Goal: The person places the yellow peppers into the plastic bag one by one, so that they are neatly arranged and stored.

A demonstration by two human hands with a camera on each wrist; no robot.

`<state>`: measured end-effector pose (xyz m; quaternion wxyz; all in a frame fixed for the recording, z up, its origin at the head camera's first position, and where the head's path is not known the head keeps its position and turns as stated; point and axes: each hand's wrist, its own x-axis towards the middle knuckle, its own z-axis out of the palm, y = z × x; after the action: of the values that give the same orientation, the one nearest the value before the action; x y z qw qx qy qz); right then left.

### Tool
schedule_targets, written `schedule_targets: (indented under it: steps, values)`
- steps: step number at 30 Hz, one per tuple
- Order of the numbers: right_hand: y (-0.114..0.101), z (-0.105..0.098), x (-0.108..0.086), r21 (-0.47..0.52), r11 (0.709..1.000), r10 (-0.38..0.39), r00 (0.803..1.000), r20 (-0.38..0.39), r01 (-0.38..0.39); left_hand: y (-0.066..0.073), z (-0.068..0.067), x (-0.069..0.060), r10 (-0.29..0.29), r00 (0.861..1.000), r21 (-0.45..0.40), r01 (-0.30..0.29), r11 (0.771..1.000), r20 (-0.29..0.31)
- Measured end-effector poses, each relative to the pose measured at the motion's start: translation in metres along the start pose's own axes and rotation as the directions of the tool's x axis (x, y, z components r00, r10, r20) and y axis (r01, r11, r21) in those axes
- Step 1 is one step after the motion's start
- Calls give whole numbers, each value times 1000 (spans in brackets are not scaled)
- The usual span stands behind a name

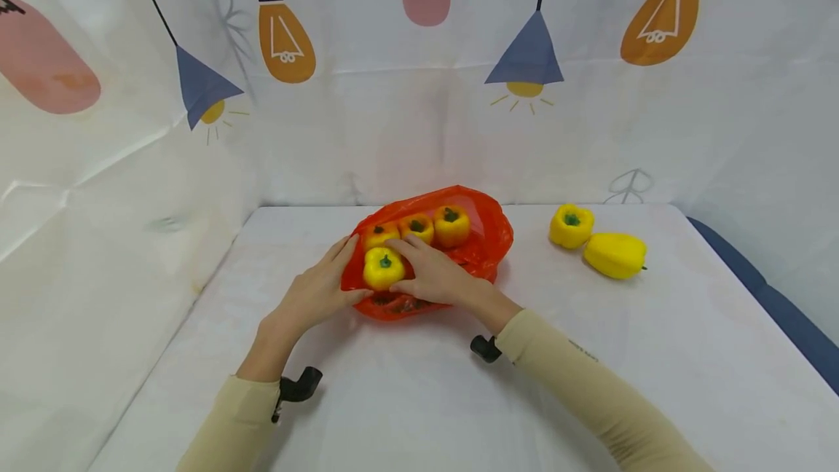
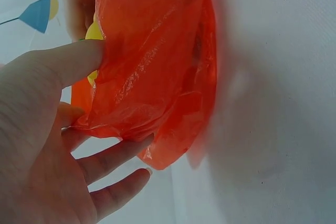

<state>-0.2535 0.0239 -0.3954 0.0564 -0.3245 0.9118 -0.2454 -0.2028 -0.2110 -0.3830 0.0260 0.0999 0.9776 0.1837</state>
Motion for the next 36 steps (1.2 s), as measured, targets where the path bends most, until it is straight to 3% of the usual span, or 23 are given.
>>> schedule_targets:
  steps: [12, 23, 36]
  values:
    - [8, -17, -17, -48, 995, -84, 996, -33, 83, -1, -3, -1, -5, 1000, -8, 5, 1000, 10]
    - [16, -40, -39, -113, 986, -112, 990, 82, 120, -1, -2, -1, -16, 1000, -19, 16, 1000, 24]
    - [38, -65, -61, -92, 995, -35, 999, 31, 38, -2, 0, -1, -6, 1000, -17, 7, 1000, 18]
